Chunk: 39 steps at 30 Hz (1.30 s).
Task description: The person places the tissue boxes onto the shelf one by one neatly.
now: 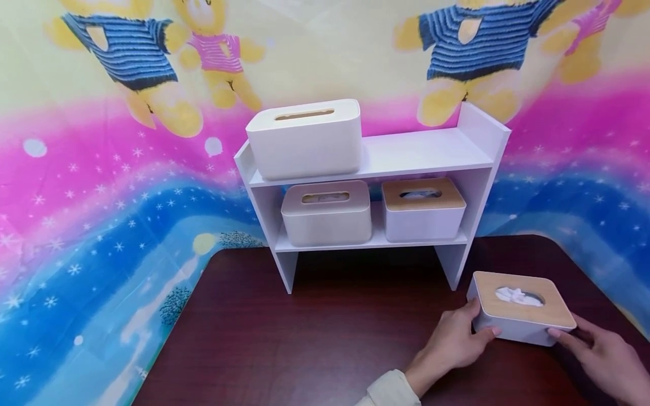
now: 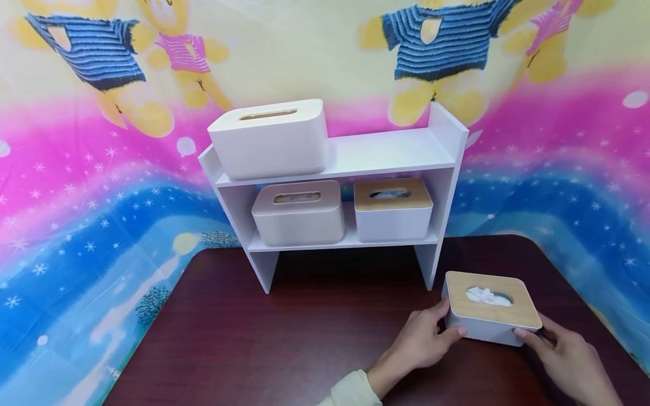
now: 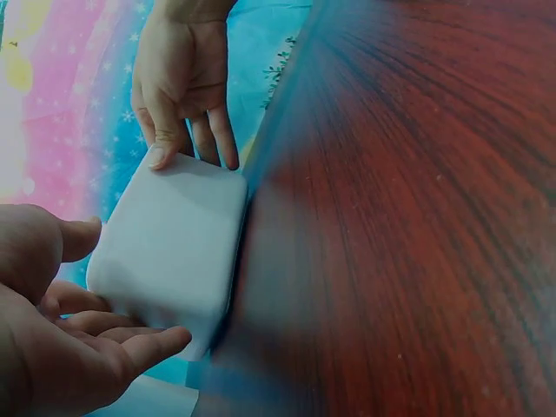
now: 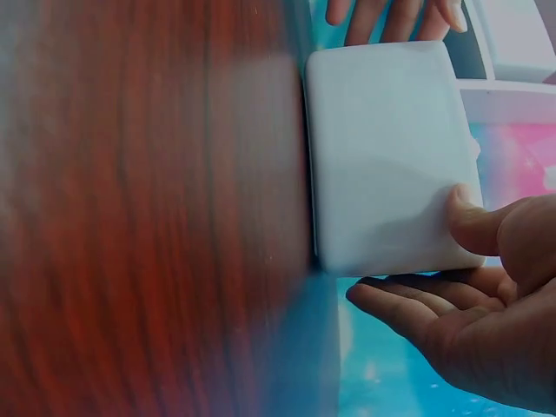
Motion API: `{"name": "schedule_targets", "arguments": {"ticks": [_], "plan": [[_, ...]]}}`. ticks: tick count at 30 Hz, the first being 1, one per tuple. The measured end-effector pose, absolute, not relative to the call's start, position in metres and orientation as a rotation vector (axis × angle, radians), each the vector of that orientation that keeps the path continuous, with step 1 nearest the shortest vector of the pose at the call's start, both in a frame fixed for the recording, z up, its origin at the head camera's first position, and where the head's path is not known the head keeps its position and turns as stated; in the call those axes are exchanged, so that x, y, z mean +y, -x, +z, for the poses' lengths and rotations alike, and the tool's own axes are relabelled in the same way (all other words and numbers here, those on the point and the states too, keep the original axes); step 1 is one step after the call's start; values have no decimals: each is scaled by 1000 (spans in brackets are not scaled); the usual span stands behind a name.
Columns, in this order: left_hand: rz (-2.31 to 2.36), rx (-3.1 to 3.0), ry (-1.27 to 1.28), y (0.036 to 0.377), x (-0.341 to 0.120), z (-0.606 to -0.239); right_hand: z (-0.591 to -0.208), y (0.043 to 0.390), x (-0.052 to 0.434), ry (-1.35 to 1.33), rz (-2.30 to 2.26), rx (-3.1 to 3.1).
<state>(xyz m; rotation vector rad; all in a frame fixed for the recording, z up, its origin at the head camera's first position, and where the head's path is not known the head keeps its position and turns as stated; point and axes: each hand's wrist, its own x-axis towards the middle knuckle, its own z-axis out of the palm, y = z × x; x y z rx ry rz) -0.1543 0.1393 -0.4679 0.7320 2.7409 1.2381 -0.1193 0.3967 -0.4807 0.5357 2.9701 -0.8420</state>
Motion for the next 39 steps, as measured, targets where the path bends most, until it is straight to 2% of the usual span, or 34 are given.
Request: {"name": "schedule_targets", "arguments": {"ticks": [17, 39], "plan": [[1433, 2762, -572, 141, 96, -446, -456, 103, 362, -351, -844, 2952], [1755, 2684, -605, 134, 23, -424, -418, 99, 291, -155, -934, 3115]]}}
